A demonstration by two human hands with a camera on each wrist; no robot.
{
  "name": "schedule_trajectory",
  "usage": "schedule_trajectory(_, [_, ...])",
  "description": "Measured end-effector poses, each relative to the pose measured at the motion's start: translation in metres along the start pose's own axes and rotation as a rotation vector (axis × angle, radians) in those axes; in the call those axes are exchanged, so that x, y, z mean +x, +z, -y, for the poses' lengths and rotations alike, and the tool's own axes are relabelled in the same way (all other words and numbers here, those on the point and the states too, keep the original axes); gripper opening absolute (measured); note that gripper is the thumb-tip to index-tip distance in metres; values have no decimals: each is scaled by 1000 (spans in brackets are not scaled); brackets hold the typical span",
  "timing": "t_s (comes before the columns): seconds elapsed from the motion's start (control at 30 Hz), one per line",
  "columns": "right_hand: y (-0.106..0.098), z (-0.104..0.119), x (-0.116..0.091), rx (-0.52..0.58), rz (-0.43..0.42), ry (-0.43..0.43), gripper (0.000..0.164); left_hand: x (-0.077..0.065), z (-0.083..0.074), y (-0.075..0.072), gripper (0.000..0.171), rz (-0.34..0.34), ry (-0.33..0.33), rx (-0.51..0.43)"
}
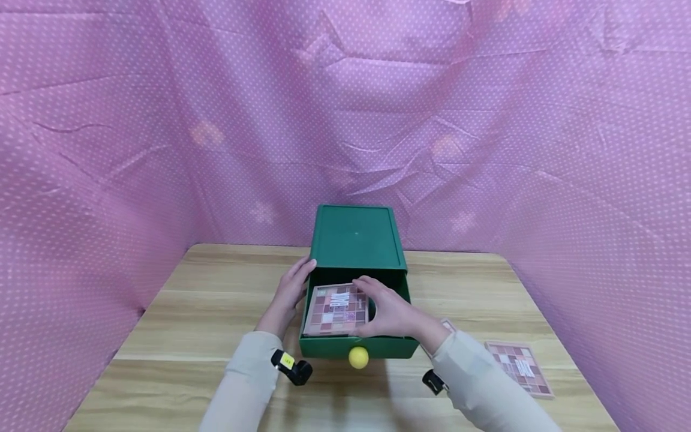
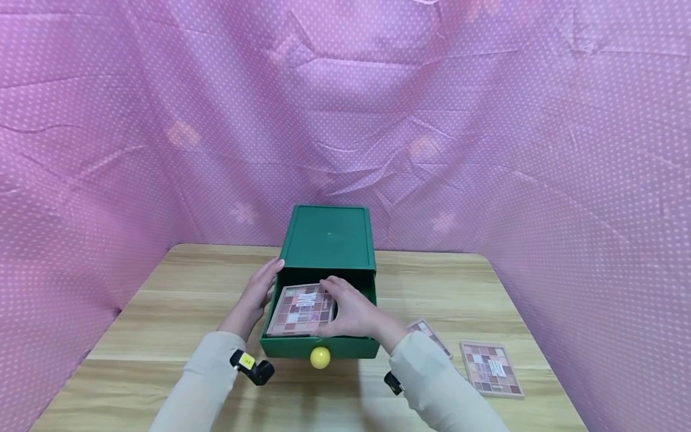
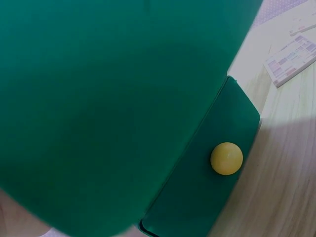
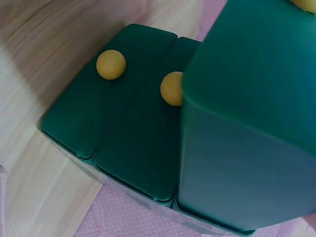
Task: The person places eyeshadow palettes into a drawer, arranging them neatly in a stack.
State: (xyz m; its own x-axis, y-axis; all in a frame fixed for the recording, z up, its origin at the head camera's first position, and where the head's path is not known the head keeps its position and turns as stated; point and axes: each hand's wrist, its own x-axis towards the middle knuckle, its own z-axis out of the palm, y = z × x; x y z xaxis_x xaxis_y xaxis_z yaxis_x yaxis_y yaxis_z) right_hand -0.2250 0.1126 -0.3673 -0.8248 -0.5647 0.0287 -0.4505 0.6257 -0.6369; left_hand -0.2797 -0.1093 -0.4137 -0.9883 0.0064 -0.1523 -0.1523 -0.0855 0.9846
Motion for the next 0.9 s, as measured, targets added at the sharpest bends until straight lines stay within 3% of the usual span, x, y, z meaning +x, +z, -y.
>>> schedule_trajectory(0.4, [3, -1, 3, -63, 64, -1, 82, -1, 0, 0, 61, 13, 4, 13])
schedule_trajectory(0.7, [7, 0, 3, -123, 150, -11, 68, -2, 1, -1, 63, 8, 14, 18])
schedule_trajectory(0.9, [5, 1, -1, -112, 127, -17, 63, -2, 1, 0, 63, 6, 15, 21])
